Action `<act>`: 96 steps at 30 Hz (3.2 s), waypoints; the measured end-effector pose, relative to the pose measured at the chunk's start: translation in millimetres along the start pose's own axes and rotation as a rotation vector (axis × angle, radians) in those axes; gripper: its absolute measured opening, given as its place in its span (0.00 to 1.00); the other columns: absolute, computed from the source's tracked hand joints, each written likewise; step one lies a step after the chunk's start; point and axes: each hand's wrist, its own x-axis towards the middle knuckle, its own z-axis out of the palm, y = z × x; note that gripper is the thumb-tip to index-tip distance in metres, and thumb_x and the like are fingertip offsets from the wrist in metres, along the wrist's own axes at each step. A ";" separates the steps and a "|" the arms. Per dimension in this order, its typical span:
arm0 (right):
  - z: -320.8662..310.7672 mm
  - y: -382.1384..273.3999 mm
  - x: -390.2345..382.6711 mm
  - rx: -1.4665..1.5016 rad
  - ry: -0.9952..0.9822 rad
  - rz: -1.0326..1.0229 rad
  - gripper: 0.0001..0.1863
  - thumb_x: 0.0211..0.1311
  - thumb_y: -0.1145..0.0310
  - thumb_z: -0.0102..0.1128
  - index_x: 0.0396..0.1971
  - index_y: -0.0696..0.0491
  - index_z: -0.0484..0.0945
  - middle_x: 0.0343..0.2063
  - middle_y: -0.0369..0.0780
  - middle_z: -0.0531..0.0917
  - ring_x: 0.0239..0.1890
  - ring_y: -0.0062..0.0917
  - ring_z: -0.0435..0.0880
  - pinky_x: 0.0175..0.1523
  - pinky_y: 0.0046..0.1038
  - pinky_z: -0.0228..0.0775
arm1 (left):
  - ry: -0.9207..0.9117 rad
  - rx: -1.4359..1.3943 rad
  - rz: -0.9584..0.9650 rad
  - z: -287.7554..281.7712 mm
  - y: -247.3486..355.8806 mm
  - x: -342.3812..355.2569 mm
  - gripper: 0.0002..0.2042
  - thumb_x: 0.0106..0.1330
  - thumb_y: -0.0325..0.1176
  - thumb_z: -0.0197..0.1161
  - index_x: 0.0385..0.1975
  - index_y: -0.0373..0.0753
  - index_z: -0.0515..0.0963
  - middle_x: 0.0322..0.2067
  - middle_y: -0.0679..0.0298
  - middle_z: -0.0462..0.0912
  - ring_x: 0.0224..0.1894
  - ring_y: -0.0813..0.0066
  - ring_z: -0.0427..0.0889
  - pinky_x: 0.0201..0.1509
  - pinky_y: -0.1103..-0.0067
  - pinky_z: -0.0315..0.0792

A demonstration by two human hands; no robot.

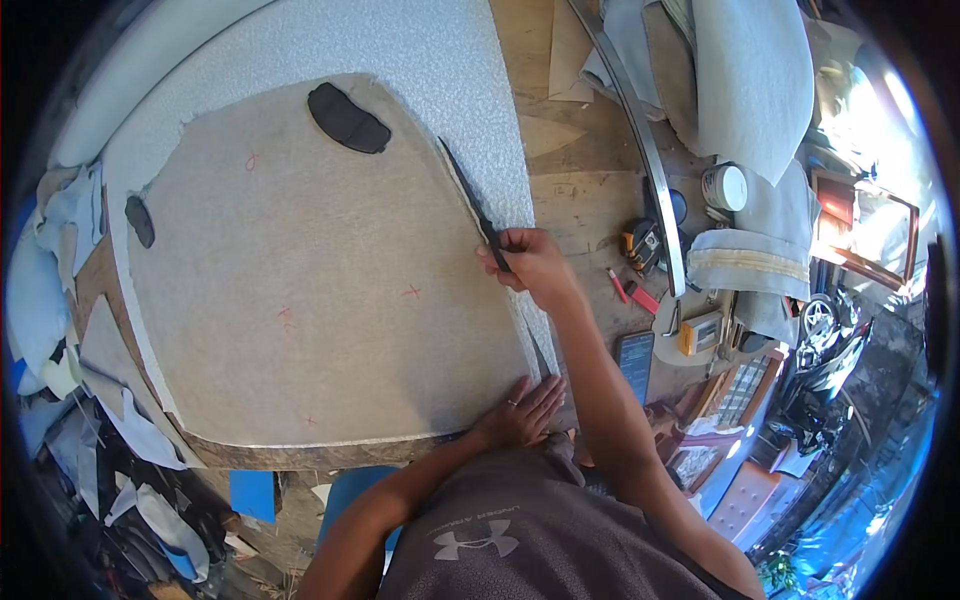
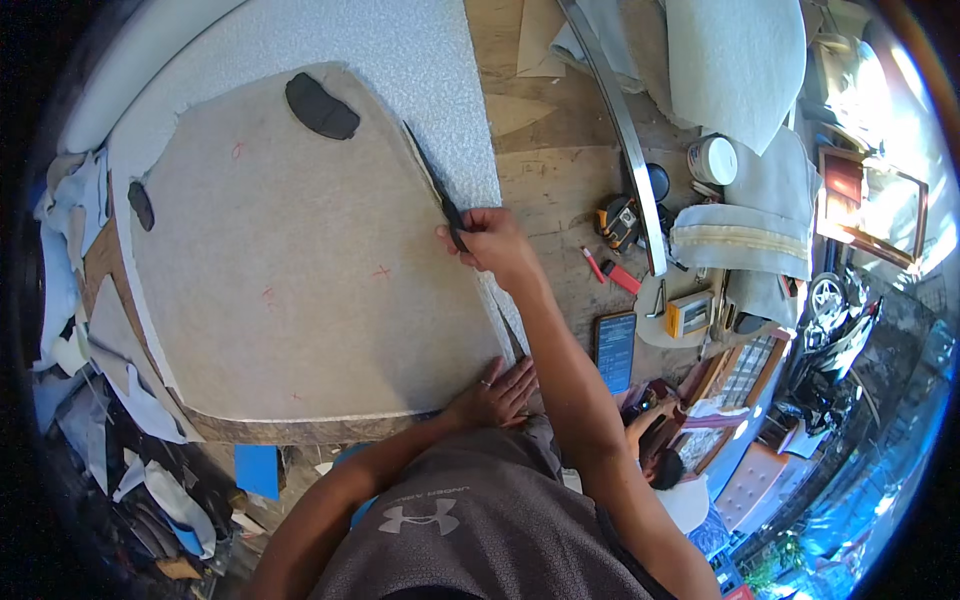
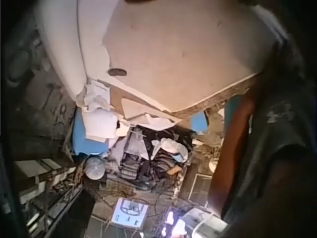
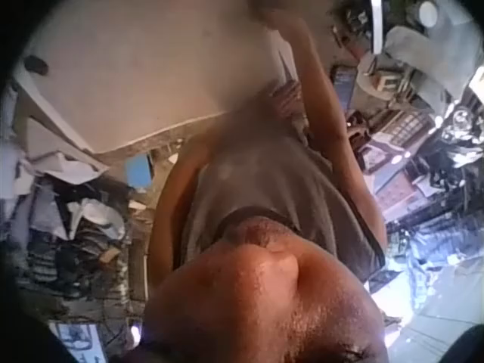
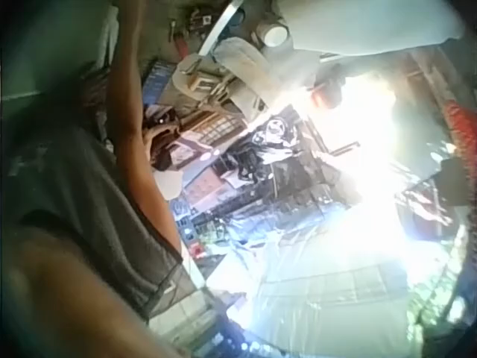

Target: Cutting and preparing fabric patterns for furniture upholstery.

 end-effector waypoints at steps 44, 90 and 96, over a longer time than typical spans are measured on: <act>8.0 -66.1 71.9 -0.169 0.002 0.015 0.13 0.58 0.66 0.75 0.24 0.56 0.80 0.17 0.36 0.79 0.12 0.12 0.62 0.16 0.15 0.45 | 0.009 -0.767 -0.142 -26.4 -19.0 1.6 0.31 0.72 0.49 0.56 0.67 0.31 0.69 0.71 0.47 0.66 0.76 0.53 0.59 0.76 0.49 0.45; 21.5 -172.1 149.5 -0.611 -0.167 0.038 0.11 0.61 0.67 0.72 0.21 0.50 0.80 0.13 0.28 0.73 0.14 0.10 0.62 0.21 0.16 0.49 | 0.430 -0.067 -0.820 -116.3 -401.1 55.1 0.29 0.73 0.41 0.54 0.70 0.32 0.64 0.74 0.54 0.61 0.79 0.58 0.52 0.79 0.50 0.34; 21.9 -211.3 171.1 -0.900 -0.256 0.023 0.11 0.59 0.68 0.72 0.21 0.50 0.79 0.13 0.27 0.73 0.15 0.11 0.63 0.22 0.17 0.51 | 0.423 -0.046 -0.806 -116.1 -400.8 55.0 0.29 0.72 0.42 0.55 0.68 0.28 0.66 0.73 0.52 0.62 0.79 0.58 0.51 0.78 0.48 0.37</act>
